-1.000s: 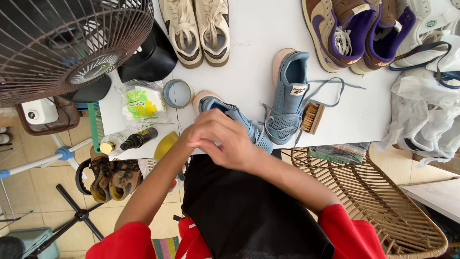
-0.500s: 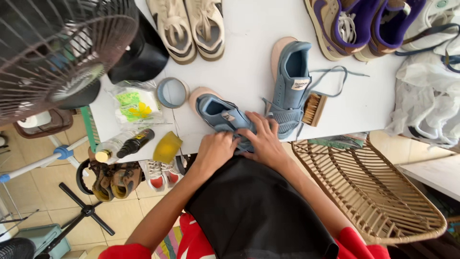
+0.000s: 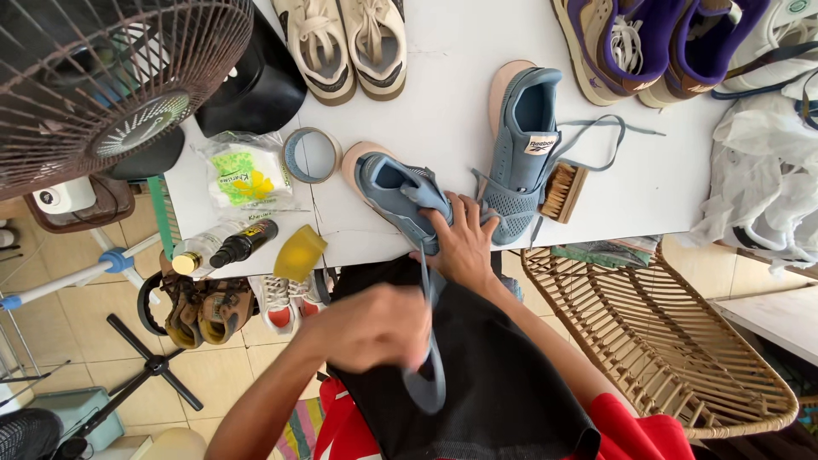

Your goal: The person laces a light blue Reebok sneaker by threading the laces through the eyelets and pulling them tight. They repeat this process for the second shoe, ensuring both are properly laced.

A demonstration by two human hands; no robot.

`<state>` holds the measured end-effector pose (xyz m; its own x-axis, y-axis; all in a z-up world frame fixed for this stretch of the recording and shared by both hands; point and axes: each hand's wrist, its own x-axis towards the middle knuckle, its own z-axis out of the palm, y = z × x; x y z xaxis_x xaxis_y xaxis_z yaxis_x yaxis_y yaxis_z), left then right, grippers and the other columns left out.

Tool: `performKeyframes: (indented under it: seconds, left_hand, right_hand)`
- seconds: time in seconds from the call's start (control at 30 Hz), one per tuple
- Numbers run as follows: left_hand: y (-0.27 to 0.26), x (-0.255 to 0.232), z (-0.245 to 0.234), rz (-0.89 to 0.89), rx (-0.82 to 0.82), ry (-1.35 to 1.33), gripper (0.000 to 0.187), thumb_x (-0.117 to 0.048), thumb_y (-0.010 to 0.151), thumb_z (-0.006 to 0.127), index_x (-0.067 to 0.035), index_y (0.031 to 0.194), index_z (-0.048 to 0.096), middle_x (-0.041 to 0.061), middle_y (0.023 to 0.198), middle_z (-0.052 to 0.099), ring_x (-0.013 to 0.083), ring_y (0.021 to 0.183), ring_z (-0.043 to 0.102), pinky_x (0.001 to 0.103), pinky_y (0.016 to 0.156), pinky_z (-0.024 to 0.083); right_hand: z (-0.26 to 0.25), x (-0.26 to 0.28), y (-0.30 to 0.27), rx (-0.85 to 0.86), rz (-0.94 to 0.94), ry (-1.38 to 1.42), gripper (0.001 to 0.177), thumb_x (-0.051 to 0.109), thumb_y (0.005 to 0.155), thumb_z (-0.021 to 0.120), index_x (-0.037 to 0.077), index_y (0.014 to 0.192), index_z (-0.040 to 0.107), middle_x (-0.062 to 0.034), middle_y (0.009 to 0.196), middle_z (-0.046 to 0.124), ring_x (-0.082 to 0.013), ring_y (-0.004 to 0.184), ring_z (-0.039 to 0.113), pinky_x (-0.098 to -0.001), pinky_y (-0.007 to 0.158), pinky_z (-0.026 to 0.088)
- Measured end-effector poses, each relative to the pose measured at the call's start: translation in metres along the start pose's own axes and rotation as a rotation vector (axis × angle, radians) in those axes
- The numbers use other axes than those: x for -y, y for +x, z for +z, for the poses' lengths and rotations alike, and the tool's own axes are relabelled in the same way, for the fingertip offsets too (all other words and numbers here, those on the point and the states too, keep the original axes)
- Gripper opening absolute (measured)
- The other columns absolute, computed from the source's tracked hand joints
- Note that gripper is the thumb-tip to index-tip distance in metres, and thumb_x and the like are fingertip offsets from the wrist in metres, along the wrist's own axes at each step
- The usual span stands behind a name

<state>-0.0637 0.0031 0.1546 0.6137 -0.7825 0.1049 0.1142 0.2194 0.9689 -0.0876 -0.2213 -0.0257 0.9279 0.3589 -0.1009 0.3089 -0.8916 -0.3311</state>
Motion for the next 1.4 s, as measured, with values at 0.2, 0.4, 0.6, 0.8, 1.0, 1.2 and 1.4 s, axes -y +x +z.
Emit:
performKeyframes:
  seconds: [0.2,0.4,0.6,0.8,1.0,1.2,1.4]
  left_hand:
    - [-0.009,0.005,-0.028,-0.378,0.158,-0.248,0.028,-0.023,0.108,0.071,-0.005,0.088,0.078,0.014,0.076,0.079,0.0246,0.073,0.077,0.045,0.072,0.062]
    - [0.001,0.055,-0.027,-0.977,-0.12,0.843,0.067,-0.059,0.106,0.069,0.004,0.126,0.077,0.027,0.109,0.08,0.0425,0.103,0.08,0.053,0.087,0.064]
    - [-0.018,0.171,-0.002,-0.55,-0.2,1.133,0.022,-0.023,0.108,0.061,-0.014,0.094,0.075,0.004,0.078,0.073,0.029,0.077,0.076,0.042,0.064,0.057]
    - [-0.018,0.108,-0.011,-0.405,-0.102,0.858,0.044,-0.04,0.117,0.05,-0.019,0.087,0.073,0.002,0.074,0.068,0.0289,0.082,0.07,0.045,0.083,0.053]
    - [-0.013,-0.001,0.025,0.143,0.21,-0.277,0.032,-0.03,0.111,0.071,-0.024,0.08,0.071,-0.009,0.082,0.066,0.0241,0.078,0.061,0.04,0.082,0.052]
    - [-0.024,0.033,-0.031,-0.294,0.247,-0.35,0.04,-0.035,0.114,0.065,-0.008,0.086,0.076,0.01,0.079,0.079,0.0252,0.077,0.078,0.043,0.078,0.059]
    - [0.006,0.056,-0.03,-0.9,-0.158,0.723,0.081,-0.071,0.1,0.069,0.005,0.127,0.072,0.03,0.121,0.076,0.0496,0.118,0.075,0.059,0.099,0.059]
  right_hand:
    - [-0.049,0.021,0.014,0.28,0.054,-0.053,0.085,0.051,0.076,0.096,0.028,0.148,0.059,-0.0207,0.143,0.059,-0.0408,0.127,0.061,-0.0568,0.093,0.044]
    - [-0.114,-0.001,0.03,0.54,-0.008,0.008,0.085,0.053,0.078,0.095,0.04,0.153,0.057,-0.0072,0.143,0.069,-0.0344,0.14,0.055,-0.0615,0.105,0.029]
    - [-0.064,-0.004,0.015,0.385,-0.184,-0.133,0.1,0.052,0.069,0.1,0.036,0.154,0.05,-0.0162,0.155,0.052,-0.0342,0.137,0.055,-0.0613,0.112,0.028]
    - [-0.021,-0.009,0.004,0.046,-0.153,-0.06,0.094,0.057,0.06,0.098,0.035,0.145,0.065,-0.012,0.138,0.065,-0.0299,0.121,0.066,-0.061,0.112,0.031]
    - [-0.008,0.003,0.011,-0.067,-0.105,-0.061,0.093,0.05,0.058,0.101,0.026,0.141,0.068,-0.0142,0.125,0.068,-0.0307,0.116,0.069,-0.0625,0.115,0.034]
    - [-0.037,-0.007,0.026,0.253,-0.064,0.158,0.094,0.041,0.071,0.099,0.033,0.156,0.06,-0.0181,0.148,0.053,-0.043,0.121,0.066,-0.052,0.098,0.049]
    - [-0.037,-0.033,0.017,0.005,-0.267,0.335,0.027,0.027,0.089,0.091,0.026,0.112,0.078,-0.0105,0.142,0.054,-0.0344,0.122,0.066,-0.045,0.095,0.052]
